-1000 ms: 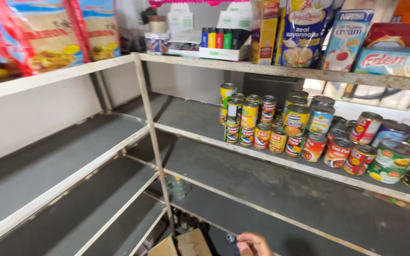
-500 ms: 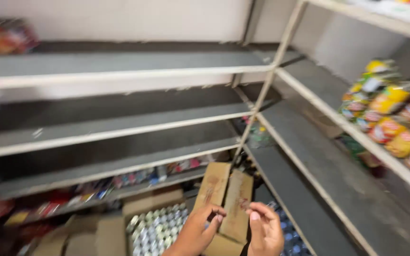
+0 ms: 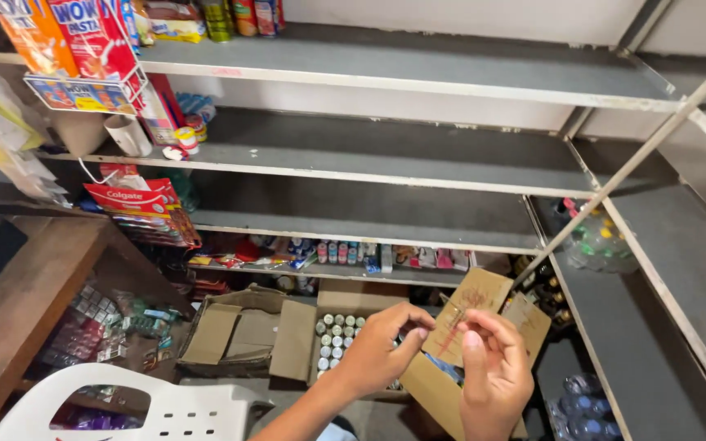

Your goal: Organizing and arranging various canned goods on grocery store shelves to ensure proper display.

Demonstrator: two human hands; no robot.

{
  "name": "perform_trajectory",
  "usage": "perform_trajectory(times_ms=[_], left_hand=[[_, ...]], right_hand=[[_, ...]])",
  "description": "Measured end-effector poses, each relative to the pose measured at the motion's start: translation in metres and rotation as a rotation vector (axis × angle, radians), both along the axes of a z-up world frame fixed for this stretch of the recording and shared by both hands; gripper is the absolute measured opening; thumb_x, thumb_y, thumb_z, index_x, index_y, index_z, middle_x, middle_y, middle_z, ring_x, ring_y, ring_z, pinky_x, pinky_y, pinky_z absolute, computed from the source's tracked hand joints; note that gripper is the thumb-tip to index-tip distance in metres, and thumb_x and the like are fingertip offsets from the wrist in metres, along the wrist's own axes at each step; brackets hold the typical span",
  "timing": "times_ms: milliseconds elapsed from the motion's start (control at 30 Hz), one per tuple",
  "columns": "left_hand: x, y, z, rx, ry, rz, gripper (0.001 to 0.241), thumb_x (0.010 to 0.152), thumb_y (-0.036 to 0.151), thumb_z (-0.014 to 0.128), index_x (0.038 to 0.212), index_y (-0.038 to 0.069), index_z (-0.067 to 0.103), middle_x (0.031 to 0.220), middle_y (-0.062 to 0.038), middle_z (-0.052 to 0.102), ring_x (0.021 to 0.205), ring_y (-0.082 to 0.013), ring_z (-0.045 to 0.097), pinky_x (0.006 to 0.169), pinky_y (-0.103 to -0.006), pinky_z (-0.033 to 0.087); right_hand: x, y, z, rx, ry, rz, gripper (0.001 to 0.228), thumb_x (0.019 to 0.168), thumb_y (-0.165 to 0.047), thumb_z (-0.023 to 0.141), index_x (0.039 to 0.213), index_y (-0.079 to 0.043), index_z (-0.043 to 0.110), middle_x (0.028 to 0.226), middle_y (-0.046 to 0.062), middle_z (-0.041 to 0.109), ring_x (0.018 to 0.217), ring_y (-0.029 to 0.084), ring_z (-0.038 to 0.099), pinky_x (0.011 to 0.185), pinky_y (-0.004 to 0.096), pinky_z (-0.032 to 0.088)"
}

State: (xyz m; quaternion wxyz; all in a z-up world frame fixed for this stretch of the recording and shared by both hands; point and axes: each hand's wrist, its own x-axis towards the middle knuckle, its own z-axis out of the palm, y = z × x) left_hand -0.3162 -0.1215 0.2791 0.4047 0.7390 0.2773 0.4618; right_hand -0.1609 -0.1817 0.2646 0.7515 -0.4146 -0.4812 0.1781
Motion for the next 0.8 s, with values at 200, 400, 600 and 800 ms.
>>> perform_trajectory(times_ms=[200, 400, 600, 800], left_hand=[[-0.037, 0.024, -0.002, 0.01, -0.015, 0.012, 0.014, 0.096, 0.008, 0.063, 0.108, 0.001, 0.066, 0.102, -0.012, 0.07, 0.093, -0.0263, 0.07, 0.083, -0.0353, 0.056], [-0.107, 0.073, -0.013, -0.065, -0.052, 0.173, 0.014, 0.095, 0.008, 0.064, 0.108, 0.003, 0.067, 0.101, -0.01, 0.073, 0.09, -0.0229, 0.071, 0.08, -0.033, 0.056], [-0.18, 0.151, -0.025, -0.057, -0.11, 0.277, 0.014, 0.093, 0.007, 0.066, 0.106, 0.003, 0.069, 0.099, -0.009, 0.074, 0.091, -0.0209, 0.072, 0.081, -0.033, 0.056], [-0.251, 0.242, 0.003, 0.089, -0.078, 0.372, 0.012, 0.094, 0.008, 0.066, 0.104, 0.004, 0.069, 0.099, -0.01, 0.074, 0.091, -0.0225, 0.072, 0.084, -0.0336, 0.056]], right_hand=[[-0.021, 0.044, -0.015, -0.047, 0.017, 0.07, 0.024, 0.099, 0.001, 0.06, 0.123, 0.006, 0.06, 0.124, 0.013, 0.064, 0.107, 0.016, 0.064, 0.097, 0.03, 0.051], [-0.088, 0.121, -0.026, 0.021, -0.049, 0.216, 0.025, 0.096, 0.007, 0.06, 0.121, 0.005, 0.06, 0.123, 0.015, 0.064, 0.108, 0.019, 0.066, 0.099, 0.032, 0.052], [-0.158, 0.198, -0.036, 0.002, -0.04, 0.314, 0.028, 0.093, 0.01, 0.061, 0.121, 0.006, 0.062, 0.121, 0.016, 0.065, 0.107, 0.021, 0.065, 0.098, 0.034, 0.052], [-0.205, 0.265, -0.037, 0.024, -0.073, 0.306, 0.027, 0.092, 0.009, 0.062, 0.119, 0.005, 0.062, 0.121, 0.016, 0.064, 0.109, 0.02, 0.065, 0.099, 0.034, 0.052]])
